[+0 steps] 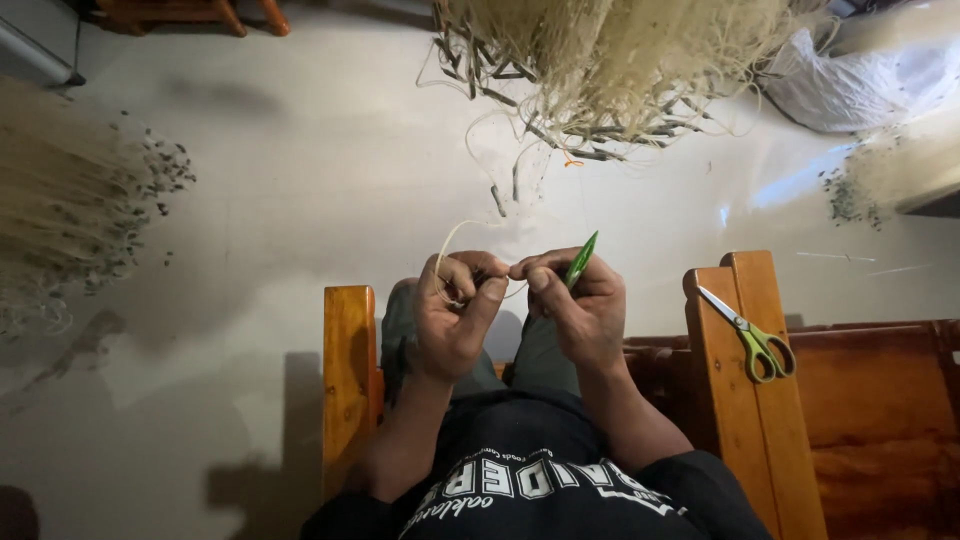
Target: Weaving and tying knots to create or repair a fishing net using a shuttle and scissors.
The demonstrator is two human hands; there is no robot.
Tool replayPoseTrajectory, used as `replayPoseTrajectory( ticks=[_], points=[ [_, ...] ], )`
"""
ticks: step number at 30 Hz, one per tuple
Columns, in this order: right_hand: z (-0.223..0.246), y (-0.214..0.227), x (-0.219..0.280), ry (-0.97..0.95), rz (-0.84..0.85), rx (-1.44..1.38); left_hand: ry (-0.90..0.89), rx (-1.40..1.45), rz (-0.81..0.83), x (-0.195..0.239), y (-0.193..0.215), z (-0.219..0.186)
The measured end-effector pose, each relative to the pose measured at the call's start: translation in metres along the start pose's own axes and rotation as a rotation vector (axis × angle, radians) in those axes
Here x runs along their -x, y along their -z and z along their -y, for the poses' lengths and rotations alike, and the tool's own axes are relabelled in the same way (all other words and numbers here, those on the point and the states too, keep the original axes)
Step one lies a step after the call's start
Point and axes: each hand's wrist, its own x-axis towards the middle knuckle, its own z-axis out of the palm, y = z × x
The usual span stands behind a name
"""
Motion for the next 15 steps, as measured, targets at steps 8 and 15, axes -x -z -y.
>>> replayPoseTrajectory(
  ticks=[8, 15],
  points=[
    [-0.009, 0.002, 0.005, -0.036, -0.028, -0.039, -0.069, -0.015, -0.039, 0.001, -0.001, 0.003],
    [-0.016, 0.003, 0.01, -0.026, -0.048, -0.039, -0.044, 0.011, -0.042, 0.003, -0.003, 0.0]
  ],
)
